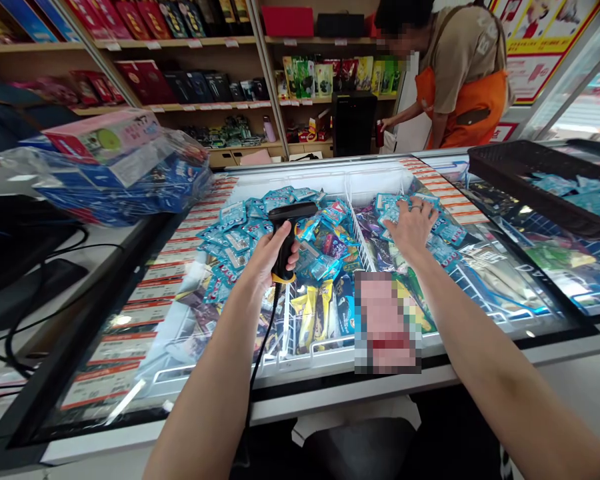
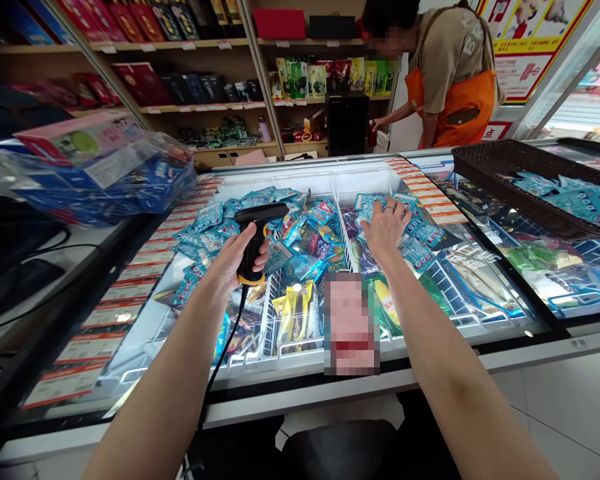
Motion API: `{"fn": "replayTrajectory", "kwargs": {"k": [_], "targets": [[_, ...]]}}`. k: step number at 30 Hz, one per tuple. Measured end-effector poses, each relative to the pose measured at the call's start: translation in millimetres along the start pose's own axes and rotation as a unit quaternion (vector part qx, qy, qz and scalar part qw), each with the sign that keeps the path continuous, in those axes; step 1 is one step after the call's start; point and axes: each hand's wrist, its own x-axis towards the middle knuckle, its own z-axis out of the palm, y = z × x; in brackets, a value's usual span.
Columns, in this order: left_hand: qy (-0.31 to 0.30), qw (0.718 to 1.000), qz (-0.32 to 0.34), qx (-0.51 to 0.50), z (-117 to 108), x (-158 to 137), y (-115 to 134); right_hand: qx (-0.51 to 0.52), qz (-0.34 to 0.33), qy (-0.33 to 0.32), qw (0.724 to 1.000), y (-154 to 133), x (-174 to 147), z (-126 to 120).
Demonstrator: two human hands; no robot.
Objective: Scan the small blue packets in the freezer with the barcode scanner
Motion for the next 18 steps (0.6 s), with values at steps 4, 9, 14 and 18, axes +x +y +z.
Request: {"fn": "replayTrajectory", "kwargs": {"k": [4, 9, 14, 18], "targets": [[0.012, 1.000, 0.013, -0.005, -7.5, 0.2, 2.2, 0.029, -0.031, 0.009, 0.999, -4.5, 1.6, -4.2], [0.032, 0.999, 0.024, -0.002, -17.3, 0.4, 4.7, 0.178, -0.136, -0.069, 0.972, -26.4, 5.3, -8.3], [0.054, 0.998, 0.025, -0.009, -21.2, 2.5, 4.4, 0.312, -0.313, -0.226, 0.868, -62.4, -0.8, -17.4], [0.065, 0.997, 0.026, -0.015, -23.7, 3.6, 4.0, 0.330, -0.455, -0.294, 0.773, -92.9, -7.4, -21.1]]}}
